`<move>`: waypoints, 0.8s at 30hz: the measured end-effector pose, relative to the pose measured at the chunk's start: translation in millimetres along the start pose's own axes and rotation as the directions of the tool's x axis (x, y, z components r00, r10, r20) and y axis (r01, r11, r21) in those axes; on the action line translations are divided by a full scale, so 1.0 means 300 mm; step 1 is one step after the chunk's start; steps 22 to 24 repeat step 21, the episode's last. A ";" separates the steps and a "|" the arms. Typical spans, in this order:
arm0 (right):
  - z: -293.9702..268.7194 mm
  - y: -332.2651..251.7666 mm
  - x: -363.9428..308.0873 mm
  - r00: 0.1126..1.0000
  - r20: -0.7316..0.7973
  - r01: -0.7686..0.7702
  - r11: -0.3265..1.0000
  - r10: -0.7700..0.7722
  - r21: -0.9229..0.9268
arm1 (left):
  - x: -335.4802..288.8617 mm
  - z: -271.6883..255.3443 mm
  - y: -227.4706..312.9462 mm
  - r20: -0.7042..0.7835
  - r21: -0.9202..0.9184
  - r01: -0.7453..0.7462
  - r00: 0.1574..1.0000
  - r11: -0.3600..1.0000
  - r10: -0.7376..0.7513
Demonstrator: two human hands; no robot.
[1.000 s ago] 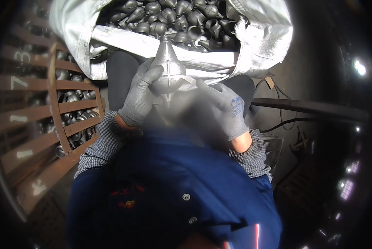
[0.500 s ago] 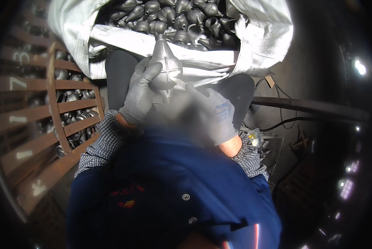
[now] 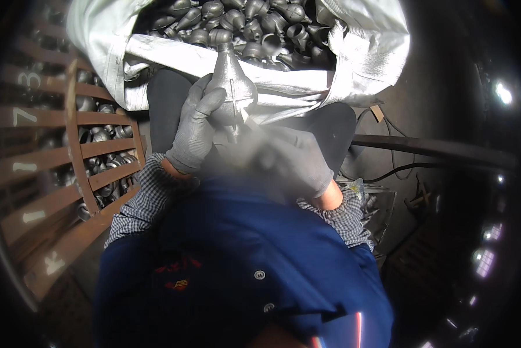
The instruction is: Inspecting and sorting metal cast parts from a large bag.
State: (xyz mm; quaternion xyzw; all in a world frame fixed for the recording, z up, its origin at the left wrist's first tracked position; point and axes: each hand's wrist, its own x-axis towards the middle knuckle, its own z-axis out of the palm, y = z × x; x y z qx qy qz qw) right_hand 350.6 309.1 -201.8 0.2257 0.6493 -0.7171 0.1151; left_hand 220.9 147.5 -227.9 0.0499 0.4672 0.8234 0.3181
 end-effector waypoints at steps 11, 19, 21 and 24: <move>-0.032 0.007 -0.011 0.853 -0.214 0.317 0.798 -0.476 -0.512 | 0.006 0.004 0.000 0.004 -0.094 0.006 1.000 0.996 -0.005; 0.003 -0.013 -0.009 0.857 -0.140 0.263 0.655 -0.496 -0.709 | -0.004 0.002 -0.004 -0.056 -0.093 0.018 0.998 0.995 -0.023; 0.015 -0.017 -0.019 0.873 -0.128 0.188 0.567 -0.470 -0.802 | -0.002 0.002 -0.007 -0.096 -0.065 0.014 0.995 0.998 -0.020; 0.015 -0.017 -0.019 0.873 -0.128 0.188 0.567 -0.470 -0.802 | -0.002 0.002 -0.007 -0.096 -0.065 0.014 0.995 0.998 -0.020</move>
